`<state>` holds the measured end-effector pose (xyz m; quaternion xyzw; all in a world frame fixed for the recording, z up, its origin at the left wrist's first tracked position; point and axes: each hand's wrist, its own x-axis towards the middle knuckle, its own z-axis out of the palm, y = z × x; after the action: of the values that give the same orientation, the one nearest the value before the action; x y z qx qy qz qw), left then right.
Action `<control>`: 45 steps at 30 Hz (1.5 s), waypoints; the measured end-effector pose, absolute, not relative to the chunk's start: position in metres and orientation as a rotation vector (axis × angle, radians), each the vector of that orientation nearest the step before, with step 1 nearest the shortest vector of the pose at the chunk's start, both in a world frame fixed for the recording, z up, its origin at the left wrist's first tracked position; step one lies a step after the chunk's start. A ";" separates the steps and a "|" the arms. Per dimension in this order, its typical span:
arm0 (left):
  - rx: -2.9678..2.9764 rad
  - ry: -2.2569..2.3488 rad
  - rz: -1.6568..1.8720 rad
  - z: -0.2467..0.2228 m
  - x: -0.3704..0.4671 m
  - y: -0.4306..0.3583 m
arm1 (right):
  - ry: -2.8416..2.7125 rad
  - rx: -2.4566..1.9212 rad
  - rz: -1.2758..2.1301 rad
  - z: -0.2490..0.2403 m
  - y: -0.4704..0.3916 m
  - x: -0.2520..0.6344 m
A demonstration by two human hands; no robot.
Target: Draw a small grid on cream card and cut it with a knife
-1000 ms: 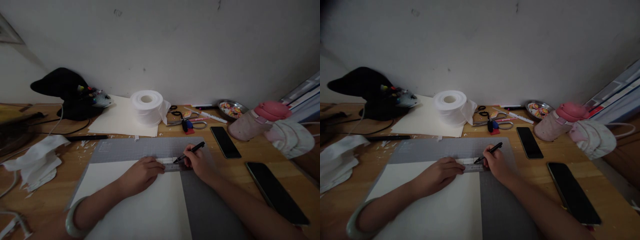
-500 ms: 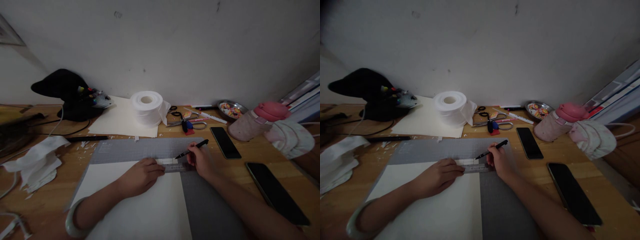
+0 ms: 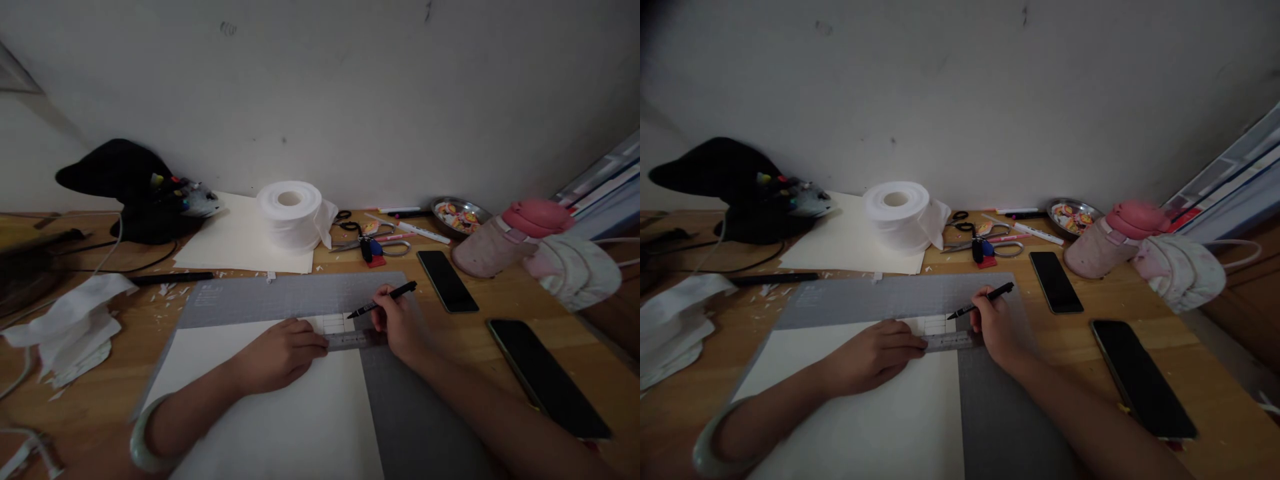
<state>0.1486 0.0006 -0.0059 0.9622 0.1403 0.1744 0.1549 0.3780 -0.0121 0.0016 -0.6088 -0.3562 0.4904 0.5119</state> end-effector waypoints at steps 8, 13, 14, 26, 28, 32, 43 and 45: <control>2.769 0.406 0.513 -0.005 0.151 0.001 | -0.882 -1.498 1.175 0.002 -0.010 0.379; 2.768 0.433 0.473 -0.007 0.150 0.000 | -0.898 -1.543 1.165 0.005 -0.011 0.378; 2.770 0.442 0.467 -0.007 0.150 0.000 | -0.903 -1.542 1.165 0.005 -0.010 0.378; 2.798 0.452 0.471 -0.004 0.152 -0.001 | -0.932 -1.535 1.171 0.005 -0.011 0.379; 2.801 0.446 0.472 -0.004 0.152 -0.001 | -0.931 -1.522 1.169 0.002 -0.011 0.379; 2.755 0.448 0.472 -0.005 0.151 0.000 | -0.935 -1.528 1.183 0.003 -0.011 0.378; 2.711 0.442 0.500 -0.006 0.151 0.003 | -0.999 -1.523 1.186 0.009 -0.012 0.374; 2.702 0.448 0.498 -0.006 0.150 0.003 | -1.072 -1.475 1.200 0.008 -0.015 0.373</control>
<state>0.1504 0.0030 -0.0062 0.9552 0.1583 0.1760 0.1779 0.3735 -0.0146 0.0076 -0.5997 -0.4359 0.4876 0.4611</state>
